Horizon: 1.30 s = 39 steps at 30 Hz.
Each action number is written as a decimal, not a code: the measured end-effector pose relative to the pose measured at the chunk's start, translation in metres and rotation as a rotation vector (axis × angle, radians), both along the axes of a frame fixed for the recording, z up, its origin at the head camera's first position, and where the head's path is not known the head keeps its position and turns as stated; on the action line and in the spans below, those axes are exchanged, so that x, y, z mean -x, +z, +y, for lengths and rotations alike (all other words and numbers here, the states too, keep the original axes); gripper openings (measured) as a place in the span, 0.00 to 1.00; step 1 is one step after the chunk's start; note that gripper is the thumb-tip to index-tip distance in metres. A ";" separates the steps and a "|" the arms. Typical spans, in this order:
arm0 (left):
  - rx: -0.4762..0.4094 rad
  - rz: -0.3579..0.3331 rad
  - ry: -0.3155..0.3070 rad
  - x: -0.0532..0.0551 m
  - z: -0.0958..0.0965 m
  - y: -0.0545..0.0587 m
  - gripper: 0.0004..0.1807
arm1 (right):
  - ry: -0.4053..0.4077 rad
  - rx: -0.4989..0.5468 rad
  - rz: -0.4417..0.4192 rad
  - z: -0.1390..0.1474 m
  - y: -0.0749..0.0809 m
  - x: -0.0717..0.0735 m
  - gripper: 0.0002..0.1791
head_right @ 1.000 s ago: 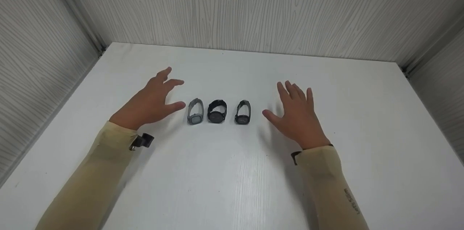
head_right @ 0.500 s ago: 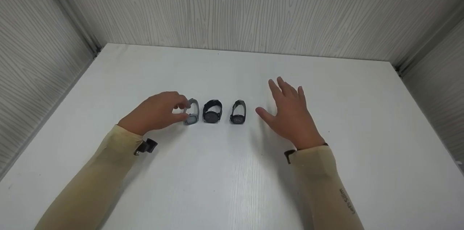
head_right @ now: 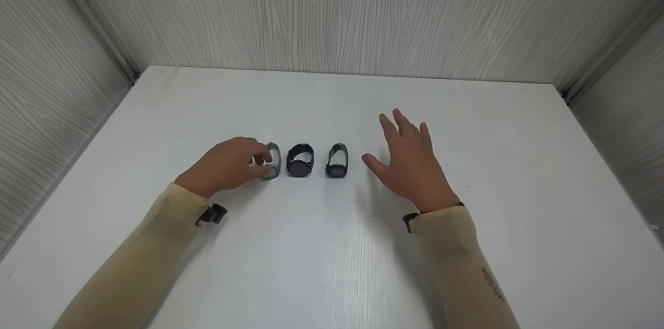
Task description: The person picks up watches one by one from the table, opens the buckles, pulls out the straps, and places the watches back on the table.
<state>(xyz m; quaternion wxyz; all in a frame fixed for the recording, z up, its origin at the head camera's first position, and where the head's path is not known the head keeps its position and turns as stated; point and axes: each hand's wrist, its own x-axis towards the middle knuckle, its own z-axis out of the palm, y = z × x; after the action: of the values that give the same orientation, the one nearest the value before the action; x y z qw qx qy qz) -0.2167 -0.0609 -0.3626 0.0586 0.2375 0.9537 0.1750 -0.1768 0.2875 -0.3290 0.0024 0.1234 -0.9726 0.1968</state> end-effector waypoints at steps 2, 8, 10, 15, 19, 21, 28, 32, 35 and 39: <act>-0.008 0.011 0.001 0.000 0.001 0.000 0.10 | 0.006 0.005 -0.004 0.000 0.000 0.000 0.47; -0.015 0.030 0.003 -0.001 0.002 -0.001 0.09 | 0.032 0.003 0.010 0.000 0.000 0.000 0.44; -0.014 0.028 0.006 0.000 0.002 -0.002 0.09 | 0.045 -0.008 0.025 0.000 -0.001 0.000 0.44; -0.008 0.010 0.025 0.003 0.002 -0.006 0.09 | 0.070 -0.020 0.054 0.000 -0.001 0.001 0.43; -0.003 0.011 0.025 0.004 0.002 -0.006 0.09 | 0.068 -0.017 0.061 0.001 0.000 0.000 0.42; 0.001 0.019 0.021 0.003 0.002 -0.005 0.08 | 0.066 -0.010 0.061 0.001 0.000 0.000 0.42; -0.048 -0.004 0.000 0.004 0.002 -0.008 0.08 | 0.059 0.029 0.013 0.000 0.000 -0.002 0.44; -0.057 -0.004 -0.007 0.004 0.000 -0.008 0.07 | 0.055 0.027 0.004 0.000 0.001 -0.002 0.44; -0.050 -0.005 -0.003 0.004 -0.001 -0.007 0.06 | 0.053 0.022 -0.001 0.000 0.000 -0.002 0.44; -0.049 -0.015 0.003 0.005 -0.001 -0.008 0.07 | 0.050 0.016 -0.008 0.000 -0.001 -0.001 0.44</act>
<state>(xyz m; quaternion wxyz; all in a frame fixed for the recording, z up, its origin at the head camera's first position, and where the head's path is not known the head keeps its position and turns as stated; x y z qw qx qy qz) -0.2214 -0.0620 -0.3704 0.0598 0.2362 0.9489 0.2004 -0.1757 0.2879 -0.3295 -0.0052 0.1471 -0.9676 0.2053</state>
